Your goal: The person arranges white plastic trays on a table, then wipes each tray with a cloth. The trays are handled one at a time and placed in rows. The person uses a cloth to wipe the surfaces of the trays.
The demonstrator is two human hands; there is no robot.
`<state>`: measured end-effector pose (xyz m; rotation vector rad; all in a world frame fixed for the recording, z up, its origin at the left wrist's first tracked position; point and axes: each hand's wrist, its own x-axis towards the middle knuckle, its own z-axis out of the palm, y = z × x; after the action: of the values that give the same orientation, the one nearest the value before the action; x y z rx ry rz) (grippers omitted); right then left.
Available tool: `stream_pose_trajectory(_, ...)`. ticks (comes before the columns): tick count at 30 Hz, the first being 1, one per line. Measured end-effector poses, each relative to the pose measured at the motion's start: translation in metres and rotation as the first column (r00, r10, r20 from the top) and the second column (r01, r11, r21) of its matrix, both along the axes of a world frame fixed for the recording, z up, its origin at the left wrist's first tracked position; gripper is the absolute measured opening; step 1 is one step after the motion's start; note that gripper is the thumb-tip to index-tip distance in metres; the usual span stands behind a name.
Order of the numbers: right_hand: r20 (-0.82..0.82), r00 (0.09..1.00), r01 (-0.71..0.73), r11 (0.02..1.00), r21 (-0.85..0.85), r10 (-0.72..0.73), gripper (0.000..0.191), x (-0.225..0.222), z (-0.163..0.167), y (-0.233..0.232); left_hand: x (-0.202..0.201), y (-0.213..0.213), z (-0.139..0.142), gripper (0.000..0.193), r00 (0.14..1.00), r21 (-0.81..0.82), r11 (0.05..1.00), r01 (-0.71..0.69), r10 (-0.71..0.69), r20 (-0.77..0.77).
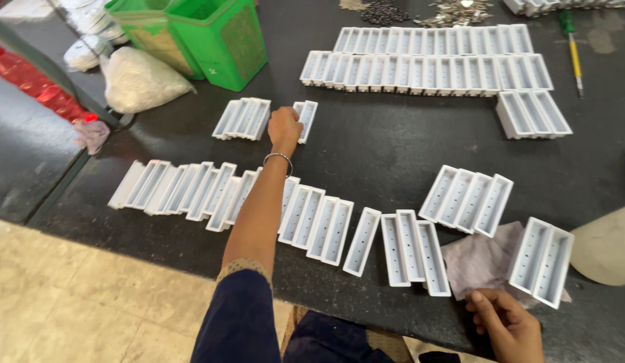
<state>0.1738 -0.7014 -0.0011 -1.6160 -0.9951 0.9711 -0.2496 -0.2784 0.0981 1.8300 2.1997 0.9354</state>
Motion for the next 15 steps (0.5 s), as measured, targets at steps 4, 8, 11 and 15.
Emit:
stream_pose_trajectory(4, 0.001, 0.999, -0.032, 0.999, 0.012, 0.032, 0.021, -0.004, 0.01, -0.001, 0.056, -0.004, 0.002, 0.019, 0.985, -0.048, 0.986, 0.162, -0.158, 0.075)
stream_pose_trajectory(8, -0.012, 0.998, -0.059, 0.997, 0.047, 0.06, 0.022, -0.007, 0.018, -0.005, 0.118, -0.01, -0.006, 0.016, 0.96, -0.081, 0.96, 0.268, -0.26, 0.098)
stream_pose_trajectory(11, -0.031, 0.999, -0.039, 0.999, -0.013, 0.039, 0.022, -0.009, 0.021, -0.005, 0.144, -0.01, -0.014, 0.01, 0.959, -0.069, 0.957, 0.283, -0.281, 0.045)
stream_pose_trajectory(15, -0.029, 0.998, -0.056, 0.998, 0.001, 0.056, 0.023, -0.011, 0.024, -0.005, 0.144, -0.001, -0.019, 0.016, 0.96, -0.121, 0.953, 0.277, -0.281, -0.014)
